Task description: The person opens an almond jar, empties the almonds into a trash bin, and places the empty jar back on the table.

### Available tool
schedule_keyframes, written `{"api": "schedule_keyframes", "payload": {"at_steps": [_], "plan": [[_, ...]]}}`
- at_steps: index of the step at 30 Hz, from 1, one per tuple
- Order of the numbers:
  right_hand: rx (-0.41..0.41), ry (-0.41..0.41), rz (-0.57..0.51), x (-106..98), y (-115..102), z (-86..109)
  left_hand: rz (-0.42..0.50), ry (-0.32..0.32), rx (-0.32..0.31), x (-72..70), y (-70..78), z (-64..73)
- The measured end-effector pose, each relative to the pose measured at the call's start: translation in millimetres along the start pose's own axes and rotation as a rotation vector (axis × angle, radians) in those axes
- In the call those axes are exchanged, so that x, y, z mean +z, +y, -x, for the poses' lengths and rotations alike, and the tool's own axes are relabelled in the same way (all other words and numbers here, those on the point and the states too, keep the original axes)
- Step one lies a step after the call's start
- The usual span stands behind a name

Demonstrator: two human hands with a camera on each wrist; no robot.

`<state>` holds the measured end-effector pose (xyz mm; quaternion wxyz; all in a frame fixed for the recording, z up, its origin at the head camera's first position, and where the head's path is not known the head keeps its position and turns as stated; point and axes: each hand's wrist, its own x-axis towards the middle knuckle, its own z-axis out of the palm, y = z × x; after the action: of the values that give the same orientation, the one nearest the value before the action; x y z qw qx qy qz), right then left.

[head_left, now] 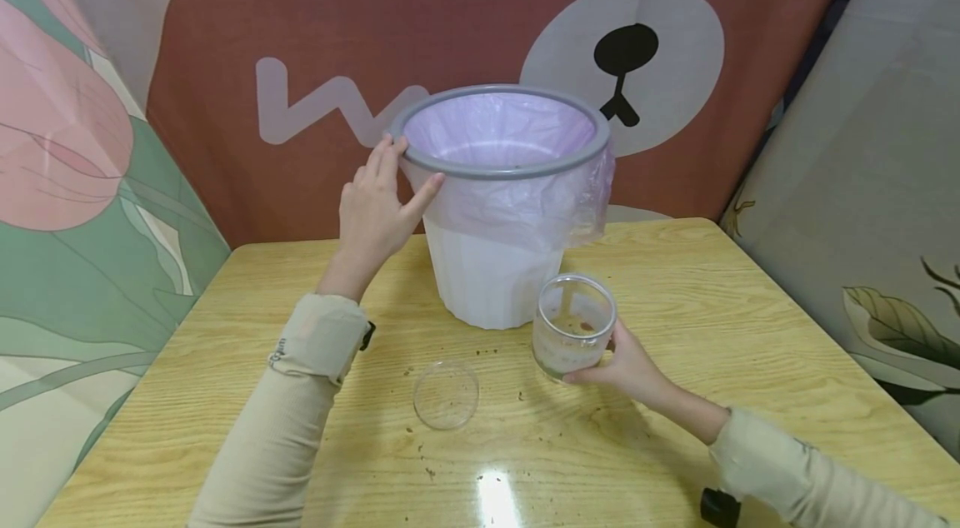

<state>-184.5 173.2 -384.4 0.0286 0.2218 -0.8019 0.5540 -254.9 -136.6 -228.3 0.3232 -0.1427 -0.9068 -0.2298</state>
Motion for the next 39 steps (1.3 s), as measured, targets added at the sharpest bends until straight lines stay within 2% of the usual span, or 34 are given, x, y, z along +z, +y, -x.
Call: {"api": "schedule_keyframes", "payload": {"at_steps": [10,18,39], "plan": [[-0.018,-0.004,-0.020,5.9,3.8,0.9,0.001,-0.005,-0.004,-0.3,0.0,0.1],[0.016,-0.016,-0.013,8.6,8.3,3.1,0.001,-0.005,-0.004,-0.8,0.0,0.1],[0.043,-0.032,-0.015,13.6,17.0,5.2,-0.002,-0.017,-0.013,-0.6,-0.1,0.4]]}}
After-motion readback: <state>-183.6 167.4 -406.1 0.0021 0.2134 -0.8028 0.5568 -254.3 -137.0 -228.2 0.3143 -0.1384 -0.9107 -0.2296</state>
